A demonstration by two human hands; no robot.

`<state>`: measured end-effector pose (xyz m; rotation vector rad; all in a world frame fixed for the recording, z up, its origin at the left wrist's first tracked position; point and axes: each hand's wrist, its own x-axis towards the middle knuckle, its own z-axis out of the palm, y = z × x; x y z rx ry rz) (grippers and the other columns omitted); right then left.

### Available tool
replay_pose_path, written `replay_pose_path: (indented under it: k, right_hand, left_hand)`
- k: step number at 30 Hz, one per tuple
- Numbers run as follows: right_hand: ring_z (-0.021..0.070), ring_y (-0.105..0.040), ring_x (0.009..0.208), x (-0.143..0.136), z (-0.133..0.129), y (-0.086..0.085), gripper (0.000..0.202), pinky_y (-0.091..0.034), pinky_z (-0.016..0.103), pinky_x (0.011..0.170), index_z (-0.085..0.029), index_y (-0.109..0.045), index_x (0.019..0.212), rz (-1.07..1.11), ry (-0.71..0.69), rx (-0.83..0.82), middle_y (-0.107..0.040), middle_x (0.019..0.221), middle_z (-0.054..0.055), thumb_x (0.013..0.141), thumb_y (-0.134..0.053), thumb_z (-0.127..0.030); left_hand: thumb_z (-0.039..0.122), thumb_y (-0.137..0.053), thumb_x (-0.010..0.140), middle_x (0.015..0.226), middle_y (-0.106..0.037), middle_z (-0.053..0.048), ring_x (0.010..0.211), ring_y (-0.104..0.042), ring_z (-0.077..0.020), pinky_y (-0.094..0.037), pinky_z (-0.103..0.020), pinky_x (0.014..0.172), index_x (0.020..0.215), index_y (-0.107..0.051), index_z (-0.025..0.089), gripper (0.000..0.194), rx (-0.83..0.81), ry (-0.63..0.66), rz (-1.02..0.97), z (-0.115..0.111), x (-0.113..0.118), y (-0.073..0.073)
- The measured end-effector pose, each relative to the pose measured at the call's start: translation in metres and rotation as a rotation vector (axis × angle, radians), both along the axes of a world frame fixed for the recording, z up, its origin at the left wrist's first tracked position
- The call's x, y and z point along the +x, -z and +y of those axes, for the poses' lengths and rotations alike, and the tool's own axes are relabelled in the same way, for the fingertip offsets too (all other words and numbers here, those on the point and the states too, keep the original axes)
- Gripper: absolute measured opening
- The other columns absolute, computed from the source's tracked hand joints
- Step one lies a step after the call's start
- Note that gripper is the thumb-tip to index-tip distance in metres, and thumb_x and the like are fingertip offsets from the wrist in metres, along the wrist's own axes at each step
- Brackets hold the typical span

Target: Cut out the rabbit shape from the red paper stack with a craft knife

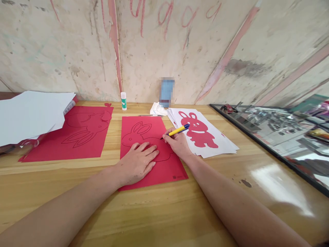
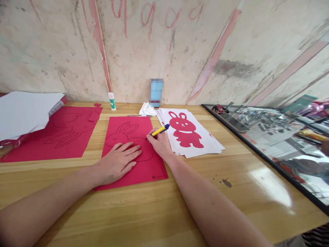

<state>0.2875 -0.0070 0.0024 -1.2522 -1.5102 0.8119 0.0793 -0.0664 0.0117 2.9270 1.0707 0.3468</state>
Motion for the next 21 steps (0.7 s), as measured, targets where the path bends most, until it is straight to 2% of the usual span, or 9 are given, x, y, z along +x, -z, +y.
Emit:
replay_pose_path:
  k: [21]
  right_hand:
    - [0.0149,-0.05,0.054,-0.0007,0.0008,0.0005,0.017,-0.041,0.03,0.055,-0.022,-0.051,0.07,0.025,-0.032,-0.025,-0.053,0.057,-0.002,0.07,-0.063,-0.035]
  left_hand:
    - [0.035,-0.028,0.101,0.145,-0.046,-0.006,0.131,-0.04,-0.0297,-0.034,-0.049,0.1,0.139,-0.046,0.019,0.045,-0.008,-0.003,0.016,-0.0009,0.0005,-0.0027]
